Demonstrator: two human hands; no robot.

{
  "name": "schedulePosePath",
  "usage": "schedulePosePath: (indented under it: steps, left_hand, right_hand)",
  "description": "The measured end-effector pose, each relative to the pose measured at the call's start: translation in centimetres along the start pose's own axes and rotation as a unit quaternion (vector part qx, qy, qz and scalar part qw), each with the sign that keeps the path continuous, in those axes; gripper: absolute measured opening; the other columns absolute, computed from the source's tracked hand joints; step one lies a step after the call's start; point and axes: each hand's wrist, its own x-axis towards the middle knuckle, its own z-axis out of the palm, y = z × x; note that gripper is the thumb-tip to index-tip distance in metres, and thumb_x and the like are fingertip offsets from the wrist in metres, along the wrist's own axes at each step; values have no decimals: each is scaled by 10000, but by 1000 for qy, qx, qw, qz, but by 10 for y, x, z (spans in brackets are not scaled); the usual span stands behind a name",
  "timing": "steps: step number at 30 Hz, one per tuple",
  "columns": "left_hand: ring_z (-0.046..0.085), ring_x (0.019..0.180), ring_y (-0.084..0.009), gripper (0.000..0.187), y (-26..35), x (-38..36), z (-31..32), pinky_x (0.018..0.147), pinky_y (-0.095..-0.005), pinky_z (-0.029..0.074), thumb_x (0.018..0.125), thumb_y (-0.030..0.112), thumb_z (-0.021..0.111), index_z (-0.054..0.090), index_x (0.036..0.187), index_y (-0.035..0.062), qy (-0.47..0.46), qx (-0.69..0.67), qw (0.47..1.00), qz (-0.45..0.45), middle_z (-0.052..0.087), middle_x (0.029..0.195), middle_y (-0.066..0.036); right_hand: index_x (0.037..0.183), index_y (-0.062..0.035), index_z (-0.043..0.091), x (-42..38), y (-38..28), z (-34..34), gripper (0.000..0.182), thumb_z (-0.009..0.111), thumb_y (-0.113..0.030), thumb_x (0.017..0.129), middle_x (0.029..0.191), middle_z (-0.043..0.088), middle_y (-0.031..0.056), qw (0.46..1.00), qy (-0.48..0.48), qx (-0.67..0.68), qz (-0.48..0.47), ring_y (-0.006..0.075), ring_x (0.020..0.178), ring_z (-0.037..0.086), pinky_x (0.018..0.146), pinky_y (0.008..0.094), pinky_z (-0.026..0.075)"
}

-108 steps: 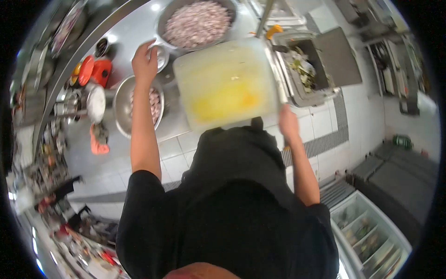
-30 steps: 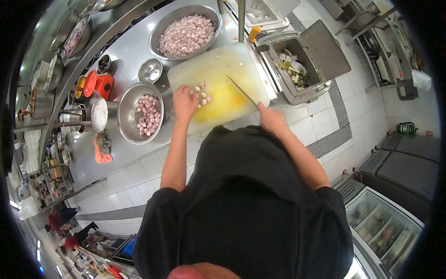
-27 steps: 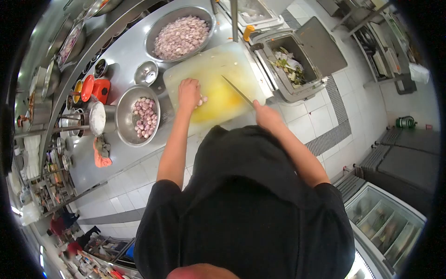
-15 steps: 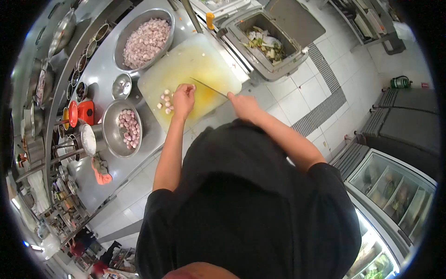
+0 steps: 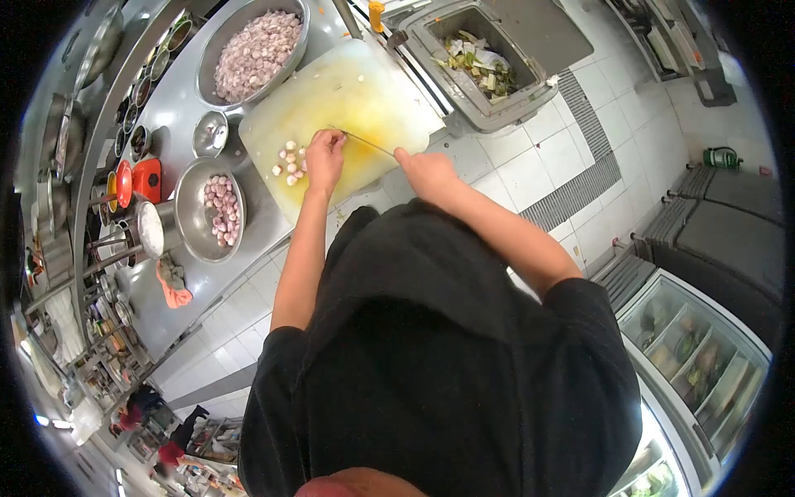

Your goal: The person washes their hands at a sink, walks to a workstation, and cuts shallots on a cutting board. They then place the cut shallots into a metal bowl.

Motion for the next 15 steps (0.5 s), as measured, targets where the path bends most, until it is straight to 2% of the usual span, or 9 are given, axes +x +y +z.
schedulePosePath:
  steps: [2, 4, 8, 10, 14, 15]
  left_hand:
    - [696, 827, -297, 78, -5, -4, -1, 736, -365, 554, 894, -17, 698, 690, 971, -10, -3, 0, 1000, -10, 690, 955, -162]
    - [678, 907, -364, 63, 1, -4, -2, 797, -411, 533, 885, 1, 689, 691, 947, -10, -5, 12, 1000, -17, 692, 975, -184]
    - [674, 918, -371, 72, 3, -2, -3, 800, -419, 531, 888, 5, 685, 694, 959, -3, -6, 37, 999, -8, 693, 982, -182]
    - [670, 922, -371, 80, 4, -1, -3, 802, -425, 527, 890, 6, 680, 695, 969, 3, -9, 29, 1000, 10, 690, 987, -176]
    - [663, 928, -379, 87, 6, 2, -3, 802, -433, 523, 903, 18, 666, 691, 984, 4, -16, 47, 999, 11, 686, 993, -176]
    - [668, 892, -372, 78, 7, 3, -2, 784, -425, 531, 910, 22, 675, 690, 982, -3, -12, 59, 998, 35, 687, 986, -179]
  right_hand:
    - [1154, -74, 500, -3, -7, -9, 313, 602, -31, 861, 756, 711, 116, 1000, -5, -3, -6, 340, 711, 730, 568, 462, 548]
    - [1161, -84, 502, -5, -13, -15, 307, 598, -32, 874, 787, 722, 111, 999, -31, -20, 16, 343, 728, 733, 583, 465, 555]
    - [1164, -87, 504, 10, -7, -4, 305, 601, -36, 880, 832, 731, 118, 999, -43, -13, 17, 344, 759, 739, 603, 463, 565]
    - [1186, -78, 500, 13, -7, -3, 322, 599, -35, 883, 869, 736, 138, 995, -85, -22, 42, 350, 795, 744, 634, 468, 573]
    - [1214, -68, 492, 21, 6, 8, 340, 583, -26, 889, 900, 738, 155, 997, -73, 8, 26, 361, 813, 744, 649, 477, 575]
    - [1227, -66, 489, 24, 9, 8, 351, 575, -20, 890, 905, 739, 159, 996, -77, 33, 30, 367, 828, 743, 659, 481, 575]
